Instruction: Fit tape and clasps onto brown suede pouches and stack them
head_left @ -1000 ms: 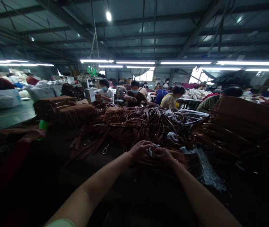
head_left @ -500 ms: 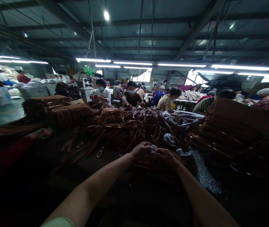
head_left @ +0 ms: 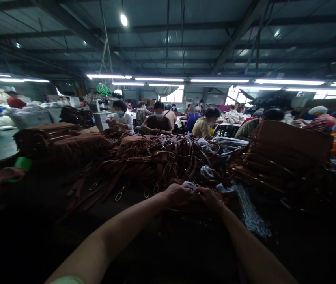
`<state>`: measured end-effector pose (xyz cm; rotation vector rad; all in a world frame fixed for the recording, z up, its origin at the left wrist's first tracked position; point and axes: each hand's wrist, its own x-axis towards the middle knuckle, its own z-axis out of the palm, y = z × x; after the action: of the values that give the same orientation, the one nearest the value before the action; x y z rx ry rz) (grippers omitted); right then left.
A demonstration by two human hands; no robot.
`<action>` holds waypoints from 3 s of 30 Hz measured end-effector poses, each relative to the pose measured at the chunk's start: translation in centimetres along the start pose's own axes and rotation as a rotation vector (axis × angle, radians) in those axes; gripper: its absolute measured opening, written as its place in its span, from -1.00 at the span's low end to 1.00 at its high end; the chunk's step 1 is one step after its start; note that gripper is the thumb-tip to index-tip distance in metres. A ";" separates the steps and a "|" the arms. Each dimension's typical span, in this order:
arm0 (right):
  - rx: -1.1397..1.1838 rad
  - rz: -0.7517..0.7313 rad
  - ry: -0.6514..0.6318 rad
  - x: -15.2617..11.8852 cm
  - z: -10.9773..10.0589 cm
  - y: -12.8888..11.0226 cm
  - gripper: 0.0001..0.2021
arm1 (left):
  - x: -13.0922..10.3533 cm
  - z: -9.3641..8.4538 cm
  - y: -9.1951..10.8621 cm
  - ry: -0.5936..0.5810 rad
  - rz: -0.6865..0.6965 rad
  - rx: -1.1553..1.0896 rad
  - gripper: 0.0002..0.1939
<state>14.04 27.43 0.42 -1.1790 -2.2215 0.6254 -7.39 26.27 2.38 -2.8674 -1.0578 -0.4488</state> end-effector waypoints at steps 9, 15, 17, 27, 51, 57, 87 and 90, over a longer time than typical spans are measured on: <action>-0.020 -0.027 0.046 -1.1 0.5 0.0 -0.79 | 1.1 0.6 0.0 -0.067 -0.182 -0.305 -0.69; -0.016 -0.007 0.070 -1.8 0.8 -0.5 -0.78 | 1.5 1.5 -0.1 -0.102 -0.322 -0.489 -0.62; -0.009 0.008 0.055 -1.9 0.8 -0.5 -0.79 | 1.1 1.6 0.5 -0.055 -0.344 -0.473 -0.60; 0.096 -0.092 0.045 -2.4 1.3 0.2 -0.80 | -0.3 3.3 2.0 0.108 -0.277 -0.254 -0.78; 0.072 0.036 0.035 -2.0 1.8 -0.9 -0.77 | -1.2 3.9 2.1 0.156 -0.321 -0.346 -0.74; -0.004 0.194 0.041 -1.1 2.0 -1.8 -0.76 | -1.1 4.5 1.9 0.099 -0.337 -0.268 -0.74; -0.541 -0.062 -0.353 1.0 -0.5 -2.3 -0.86 | -1.4 3.9 3.2 0.023 -0.383 -0.165 -0.72; -0.446 -0.030 -0.302 1.3 -0.3 -1.8 -0.91 | -1.3 3.8 3.6 0.041 -0.482 -0.218 -0.71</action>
<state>12.54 27.66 2.14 -1.3277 -2.7282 0.3153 -5.02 23.26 -1.39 -2.7379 -1.8003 -0.6789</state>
